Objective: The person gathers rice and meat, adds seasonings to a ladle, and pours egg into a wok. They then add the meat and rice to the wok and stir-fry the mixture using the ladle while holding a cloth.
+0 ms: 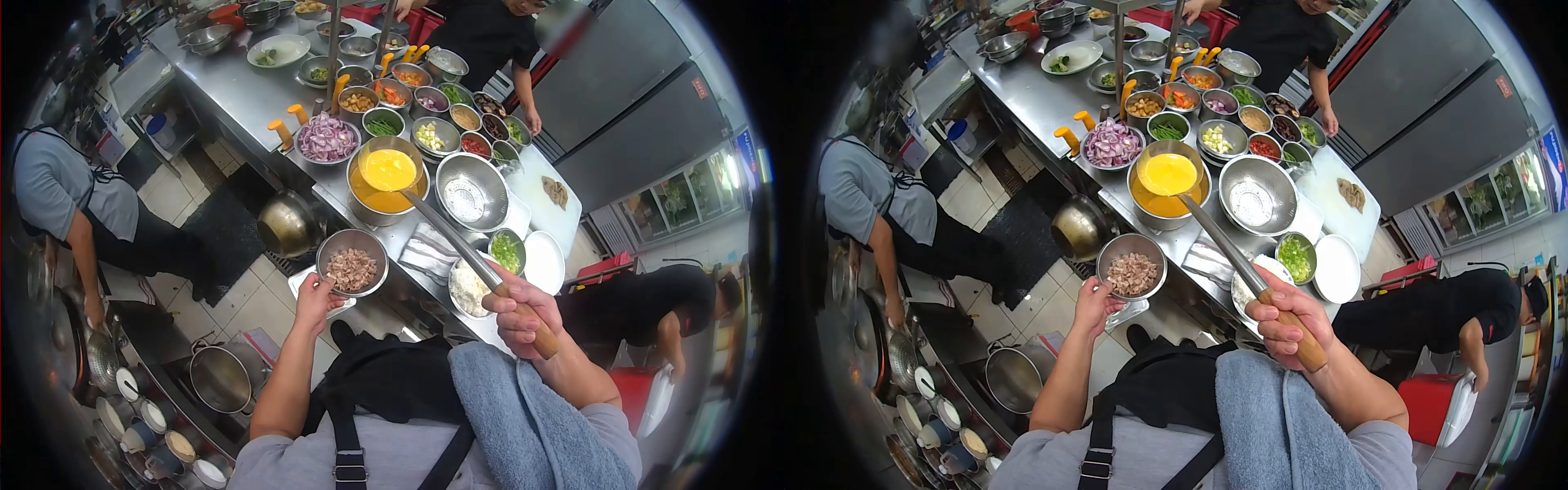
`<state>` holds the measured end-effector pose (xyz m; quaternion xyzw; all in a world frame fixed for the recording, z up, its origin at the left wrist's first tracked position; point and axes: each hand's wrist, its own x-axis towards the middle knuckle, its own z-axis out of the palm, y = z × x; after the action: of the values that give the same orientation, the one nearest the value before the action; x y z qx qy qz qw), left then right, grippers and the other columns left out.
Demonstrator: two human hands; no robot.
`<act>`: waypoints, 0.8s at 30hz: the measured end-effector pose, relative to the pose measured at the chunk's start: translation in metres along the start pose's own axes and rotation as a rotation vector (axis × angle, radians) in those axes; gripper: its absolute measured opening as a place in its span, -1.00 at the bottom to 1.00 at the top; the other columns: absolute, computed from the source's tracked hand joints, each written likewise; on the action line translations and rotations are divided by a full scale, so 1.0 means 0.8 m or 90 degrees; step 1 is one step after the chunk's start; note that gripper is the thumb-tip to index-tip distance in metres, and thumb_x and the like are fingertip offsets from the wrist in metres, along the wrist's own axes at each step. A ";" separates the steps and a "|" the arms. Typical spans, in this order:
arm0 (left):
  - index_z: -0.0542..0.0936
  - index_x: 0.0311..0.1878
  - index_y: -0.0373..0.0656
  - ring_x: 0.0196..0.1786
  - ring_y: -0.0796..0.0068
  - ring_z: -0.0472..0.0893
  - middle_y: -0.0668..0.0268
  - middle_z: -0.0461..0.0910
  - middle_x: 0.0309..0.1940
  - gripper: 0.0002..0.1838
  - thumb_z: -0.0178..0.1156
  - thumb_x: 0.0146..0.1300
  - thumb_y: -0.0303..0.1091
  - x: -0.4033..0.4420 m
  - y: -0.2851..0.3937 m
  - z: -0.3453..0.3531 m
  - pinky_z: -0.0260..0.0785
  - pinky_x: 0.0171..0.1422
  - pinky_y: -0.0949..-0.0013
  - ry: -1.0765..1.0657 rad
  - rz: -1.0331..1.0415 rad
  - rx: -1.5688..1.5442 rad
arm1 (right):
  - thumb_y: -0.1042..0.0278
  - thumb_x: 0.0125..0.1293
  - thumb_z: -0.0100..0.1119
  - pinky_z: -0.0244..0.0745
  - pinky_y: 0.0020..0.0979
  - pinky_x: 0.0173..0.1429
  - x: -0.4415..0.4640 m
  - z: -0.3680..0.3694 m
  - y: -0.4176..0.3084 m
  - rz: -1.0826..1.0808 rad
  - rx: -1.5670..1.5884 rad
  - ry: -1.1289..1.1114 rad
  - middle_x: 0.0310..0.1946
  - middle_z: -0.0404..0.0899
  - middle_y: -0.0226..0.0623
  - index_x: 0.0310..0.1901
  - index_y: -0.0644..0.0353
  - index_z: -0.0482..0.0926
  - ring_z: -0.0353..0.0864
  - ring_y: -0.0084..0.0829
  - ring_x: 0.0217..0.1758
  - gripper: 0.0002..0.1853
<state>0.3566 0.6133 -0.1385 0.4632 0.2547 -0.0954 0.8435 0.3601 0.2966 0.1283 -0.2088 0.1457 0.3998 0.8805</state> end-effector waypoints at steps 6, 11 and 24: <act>0.35 -0.16 -0.15 -0.36 0.34 0.65 0.14 0.58 -0.30 -0.88 0.07 0.36 -0.38 0.020 -0.008 0.022 0.52 -0.34 0.39 0.003 0.004 -0.021 | 0.44 0.40 -0.15 0.36 -0.61 -0.70 -0.006 -0.005 0.001 -0.006 0.018 0.025 -0.38 0.23 -0.32 0.46 -0.07 0.02 0.27 -0.70 -0.71 -0.38; 0.33 -0.17 -0.14 -0.36 0.32 0.65 0.13 0.58 -0.30 -0.86 0.09 0.38 -0.34 0.046 -0.024 0.042 0.53 -0.32 0.37 -0.012 0.035 -0.032 | 0.44 0.39 -0.14 0.37 -0.60 -0.70 -0.021 -0.009 0.001 -0.006 0.016 0.000 -0.39 0.23 -0.34 0.46 -0.09 0.02 0.28 -0.70 -0.70 -0.38; 0.33 -0.16 -0.13 -0.35 0.29 0.64 0.14 0.57 -0.28 -0.85 0.09 0.39 -0.33 -0.001 -0.089 0.063 0.52 -0.32 0.35 0.147 0.161 -0.161 | 0.41 0.39 -0.07 0.30 -0.56 -0.69 -0.101 -0.038 -0.021 0.235 -0.275 -0.061 -0.39 0.26 -0.28 0.48 -0.18 -0.03 0.27 -0.61 -0.71 -0.32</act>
<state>0.3448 0.5318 -0.1677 0.3899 0.2995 0.0977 0.8653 0.3186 0.2201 0.1403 -0.3424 0.0507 0.5843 0.7340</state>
